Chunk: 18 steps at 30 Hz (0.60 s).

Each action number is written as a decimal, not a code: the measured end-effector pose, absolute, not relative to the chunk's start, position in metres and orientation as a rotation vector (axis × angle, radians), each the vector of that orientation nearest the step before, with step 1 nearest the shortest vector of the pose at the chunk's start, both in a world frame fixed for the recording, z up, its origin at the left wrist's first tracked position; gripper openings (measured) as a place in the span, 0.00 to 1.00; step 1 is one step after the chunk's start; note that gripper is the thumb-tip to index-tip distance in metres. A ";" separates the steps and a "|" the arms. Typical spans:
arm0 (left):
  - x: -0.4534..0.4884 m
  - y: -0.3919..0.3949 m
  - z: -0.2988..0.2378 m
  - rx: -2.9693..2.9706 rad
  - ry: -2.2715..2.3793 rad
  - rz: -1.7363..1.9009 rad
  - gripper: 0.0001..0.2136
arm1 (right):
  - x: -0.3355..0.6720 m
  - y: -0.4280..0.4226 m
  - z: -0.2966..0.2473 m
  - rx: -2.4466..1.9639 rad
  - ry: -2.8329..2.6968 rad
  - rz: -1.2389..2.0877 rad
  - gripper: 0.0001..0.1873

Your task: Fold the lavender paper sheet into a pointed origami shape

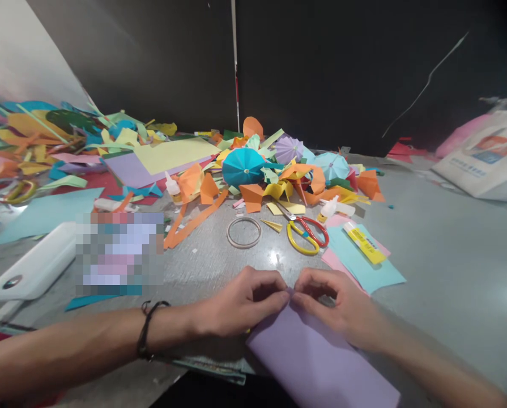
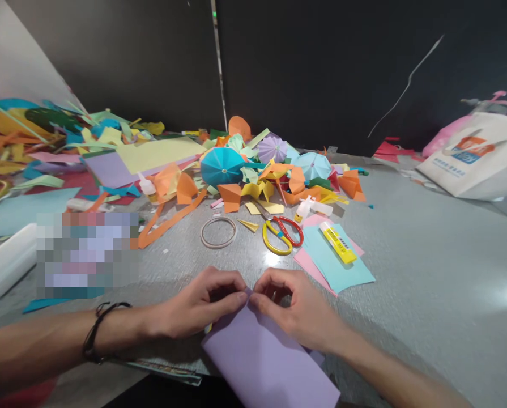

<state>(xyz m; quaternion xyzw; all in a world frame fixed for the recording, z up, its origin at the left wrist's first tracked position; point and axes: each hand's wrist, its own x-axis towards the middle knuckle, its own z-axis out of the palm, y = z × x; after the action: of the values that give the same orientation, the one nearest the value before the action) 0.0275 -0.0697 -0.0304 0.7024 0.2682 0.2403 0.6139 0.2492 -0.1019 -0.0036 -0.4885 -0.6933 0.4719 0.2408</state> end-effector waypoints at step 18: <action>0.027 -0.066 -0.028 1.548 0.670 0.643 0.14 | 0.254 -0.099 -0.005 -1.309 -1.816 1.428 0.15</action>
<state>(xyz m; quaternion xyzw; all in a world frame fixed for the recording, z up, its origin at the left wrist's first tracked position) 0.0269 -0.0656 -0.0283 0.6731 0.2913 0.2797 0.6196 0.2537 -0.0986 -0.0055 -0.4783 -0.6640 0.5219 0.2407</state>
